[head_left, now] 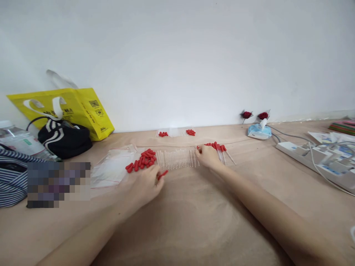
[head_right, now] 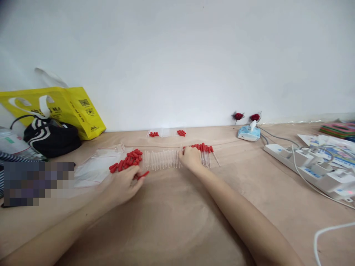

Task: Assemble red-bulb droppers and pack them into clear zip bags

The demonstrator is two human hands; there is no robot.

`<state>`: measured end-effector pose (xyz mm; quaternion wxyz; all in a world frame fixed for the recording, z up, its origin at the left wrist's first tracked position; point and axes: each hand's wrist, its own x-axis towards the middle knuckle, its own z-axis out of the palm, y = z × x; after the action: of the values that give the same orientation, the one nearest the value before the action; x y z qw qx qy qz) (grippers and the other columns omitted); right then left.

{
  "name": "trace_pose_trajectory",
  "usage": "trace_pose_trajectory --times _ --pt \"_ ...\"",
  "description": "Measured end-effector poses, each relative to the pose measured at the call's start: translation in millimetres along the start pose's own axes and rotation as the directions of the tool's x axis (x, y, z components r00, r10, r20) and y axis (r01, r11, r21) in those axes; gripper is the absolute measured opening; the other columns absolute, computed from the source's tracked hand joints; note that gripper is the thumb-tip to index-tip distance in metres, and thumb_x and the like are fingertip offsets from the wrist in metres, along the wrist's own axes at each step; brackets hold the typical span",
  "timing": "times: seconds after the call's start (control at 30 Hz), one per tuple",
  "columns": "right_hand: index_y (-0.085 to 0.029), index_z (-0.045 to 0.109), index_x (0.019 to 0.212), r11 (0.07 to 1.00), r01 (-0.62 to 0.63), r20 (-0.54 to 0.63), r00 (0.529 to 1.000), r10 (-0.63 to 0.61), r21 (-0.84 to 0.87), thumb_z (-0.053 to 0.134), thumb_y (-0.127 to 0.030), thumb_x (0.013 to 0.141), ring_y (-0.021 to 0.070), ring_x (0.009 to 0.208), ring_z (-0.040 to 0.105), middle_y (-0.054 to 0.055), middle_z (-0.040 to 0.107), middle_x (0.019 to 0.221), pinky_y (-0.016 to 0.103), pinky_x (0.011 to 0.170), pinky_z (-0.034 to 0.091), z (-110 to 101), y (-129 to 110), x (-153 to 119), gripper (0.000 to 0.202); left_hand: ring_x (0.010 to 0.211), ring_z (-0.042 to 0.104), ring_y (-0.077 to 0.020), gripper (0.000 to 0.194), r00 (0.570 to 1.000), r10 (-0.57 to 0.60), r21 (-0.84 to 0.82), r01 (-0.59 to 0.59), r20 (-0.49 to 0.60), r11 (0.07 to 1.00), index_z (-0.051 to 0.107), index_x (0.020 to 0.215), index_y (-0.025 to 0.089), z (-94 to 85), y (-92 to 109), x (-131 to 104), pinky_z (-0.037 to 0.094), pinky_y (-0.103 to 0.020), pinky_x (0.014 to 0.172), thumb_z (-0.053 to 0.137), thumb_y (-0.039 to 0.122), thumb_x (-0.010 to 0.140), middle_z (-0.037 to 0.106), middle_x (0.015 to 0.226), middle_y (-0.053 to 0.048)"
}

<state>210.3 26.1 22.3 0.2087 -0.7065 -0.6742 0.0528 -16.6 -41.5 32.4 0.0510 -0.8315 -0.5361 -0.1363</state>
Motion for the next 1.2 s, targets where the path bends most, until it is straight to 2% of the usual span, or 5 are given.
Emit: trace_pose_trajectory --times 0.13,0.23,0.33,0.63,1.2 --pt "-0.015 0.052 0.089 0.980 0.159 -0.037 0.987 -0.156 0.118 0.035 -0.024 0.085 0.0151 0.070 0.057 0.006 0.063 0.079 0.024 0.062 0.037 -2 24 -27 0.020 0.068 0.055 -0.0150 0.006 0.982 0.170 -0.311 -0.187 -0.082 0.932 0.050 0.081 0.016 27.2 17 -1 0.043 -0.026 0.062 0.045 0.020 0.081 0.057 0.074 -0.002" --pt "-0.016 0.048 0.088 0.845 0.438 -0.137 0.899 -0.417 0.306 0.035 -0.021 0.086 0.0142 0.065 0.054 0.004 0.060 0.074 0.024 0.059 0.037 2 42 -47 0.014 0.074 0.055 -0.0144 0.018 0.970 0.214 -0.388 -0.243 -0.115 0.889 0.051 0.099 0.016 36.3 21 2 0.044 -0.026 0.066 0.044 0.019 0.082 0.056 0.084 -0.004" --pt "-0.018 0.050 0.082 0.749 0.588 -0.167 0.808 -0.566 0.307 0.039 -0.021 0.085 0.0152 0.070 0.053 0.004 0.060 0.076 0.027 0.064 0.036 5 48 -62 0.011 0.071 0.053 -0.0124 0.020 0.969 0.230 -0.425 -0.249 -0.096 0.871 0.055 0.100 0.019 36.4 21 5 0.044 -0.025 0.065 0.043 0.019 0.084 0.054 0.084 -0.003" --pt "-0.019 0.058 0.083 0.760 0.611 -0.161 0.792 -0.590 0.221 0.047 -0.021 0.083 0.0099 0.061 0.049 -0.001 0.063 0.076 0.031 0.070 0.023 3 21 -81 0.011 0.069 0.052 -0.0133 0.014 0.969 0.214 -0.446 -0.247 -0.123 0.860 0.058 0.085 0.017 35.7 23 5 0.043 -0.026 0.064 0.046 0.023 0.083 0.054 0.077 -0.003" --pt "-0.018 0.058 0.083 0.743 0.646 -0.196 0.763 -0.616 0.177 0.044 -0.024 0.085 0.0103 0.059 0.047 -0.001 0.061 0.070 0.029 0.068 0.022 9 14 -88 0.016 0.069 0.055 -0.0133 0.018 0.989 0.145 -0.584 -0.141 -0.040 0.799 0.063 0.085 0.018 31.6 23 11 0.043 -0.026 0.064 0.047 0.023 0.083 0.060 0.075 -0.002"
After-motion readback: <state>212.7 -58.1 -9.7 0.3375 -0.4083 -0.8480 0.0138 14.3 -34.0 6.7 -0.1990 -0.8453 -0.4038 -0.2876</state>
